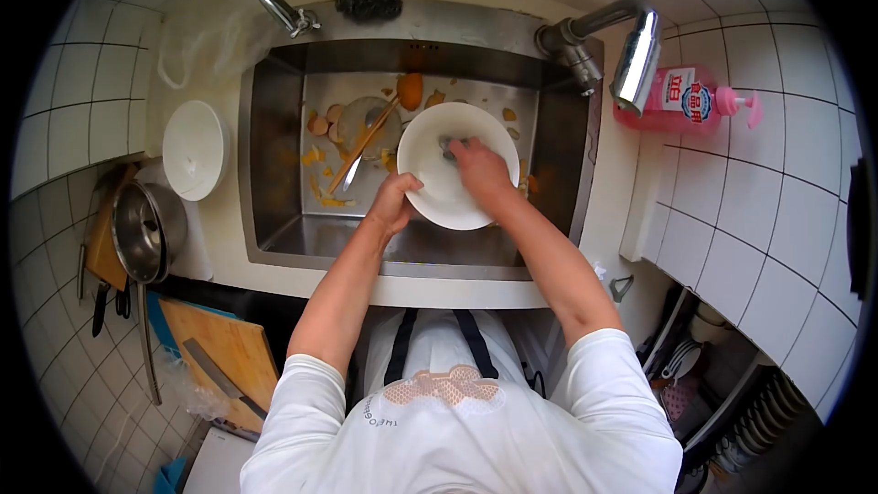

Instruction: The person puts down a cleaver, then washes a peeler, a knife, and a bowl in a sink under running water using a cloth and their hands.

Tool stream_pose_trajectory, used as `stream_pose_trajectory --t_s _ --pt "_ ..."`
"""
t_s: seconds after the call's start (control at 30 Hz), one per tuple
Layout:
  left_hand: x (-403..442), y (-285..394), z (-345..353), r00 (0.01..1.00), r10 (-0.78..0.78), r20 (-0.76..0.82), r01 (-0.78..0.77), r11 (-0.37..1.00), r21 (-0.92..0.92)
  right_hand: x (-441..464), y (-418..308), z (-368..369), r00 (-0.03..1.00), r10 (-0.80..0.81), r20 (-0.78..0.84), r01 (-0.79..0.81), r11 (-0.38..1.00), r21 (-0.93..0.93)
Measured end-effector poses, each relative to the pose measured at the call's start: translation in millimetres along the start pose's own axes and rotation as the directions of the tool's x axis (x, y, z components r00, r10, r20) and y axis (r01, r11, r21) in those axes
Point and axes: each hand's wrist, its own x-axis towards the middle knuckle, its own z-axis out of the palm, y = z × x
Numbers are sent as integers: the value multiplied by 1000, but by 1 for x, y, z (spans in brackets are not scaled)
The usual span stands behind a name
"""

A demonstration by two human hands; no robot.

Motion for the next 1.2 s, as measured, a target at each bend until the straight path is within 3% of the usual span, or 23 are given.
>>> stream_pose_trajectory --t_s 0.03,0.07,0.13,0.17,0.23,0.27,0.33,0.47,0.53,0.57,0.63,0.67,0.73,0.77,0.83,0.97,1.03,1.07,1.1,1.13,1.17,1.2 --pt "0 -1 -1 1000 22 1 -22 1000 7 -1 -3 3 990 69 126 -69 998 -4" --pt "-1 -2 -3 1000 23 0 -23 1000 8 -4 -2 4 990 68 126 -68 998 -3" --pt "-4 -2 -2 999 -5 -50 2 998 -64 -12 -5 -3 989 -144 -40 144 845 516" --pt "-4 -1 -2 999 -4 -51 1 998 -64 -15 -9 -4 989 -145 -40 144 845 516" --pt "-4 -2 -2 1000 -22 -19 20 995 -100 -18 -29 -8 925 -225 -306 374 684 626" --pt "-1 -5 -5 1000 -26 -16 24 995 -98 -14 -33 -6 926 -221 -308 371 686 626" --pt "5 -7 -10 996 -92 -13 91 995 -26 7 -34 -5 878 -361 -315 462 810 361" --pt "-9 -5 5 999 -3 -38 0 998 -63 47 2 -30 965 25 -260 10 991 133" --pt "-6 -8 3 992 67 -106 -78 991 -107 39 32 -27 957 144 -253 -139 990 35" --pt "-4 -9 2 992 68 -102 -80 990 -113 31 44 -25 957 141 -254 -139 990 28" --pt "-4 -12 -2 989 117 -96 -124 990 -69 0 46 -26 955 257 -149 -267 962 -57" --pt "-4 -12 -3 989 114 -97 -121 990 -73 -7 43 -24 955 257 -146 -268 961 -61" --pt "-5 -9 0 991 100 -87 -107 991 -85 -12 24 -23 976 25 -218 -12 998 62" --pt "-5 -9 2 991 99 -88 -107 991 -83 -7 18 -21 976 26 -218 -12 998 64" --pt "-4 -8 2 991 100 -89 -108 990 -92 7 8 -15 964 -260 -50 262 964 45" --pt "3 -5 -2 990 117 -84 -123 990 -66 17 6 9 992 -119 -33 115 987 -111" --pt "5 -6 -2 989 131 -61 -138 983 -120 13 5 15 981 163 106 -166 986 18" --pt "5 -10 -1 990 125 -57 -132 983 -124 13 4 19 980 170 107 -172 985 13" --pt "3 -9 6 991 124 -55 -131 979 -153 14 -1 22 954 242 176 -290 893 343" --pt "3 -8 9 991 125 -53 -133 975 -180 16 -11 20 923 282 261 -384 681 623" --pt "7 -11 5 991 127 -50 -134 975 -180 17 -23 19 887 268 376 -457 388 800" --pt "13 -17 -5 993 119 -12 -119 970 -210 21 -32 15 889 264 374 -453 390 801"
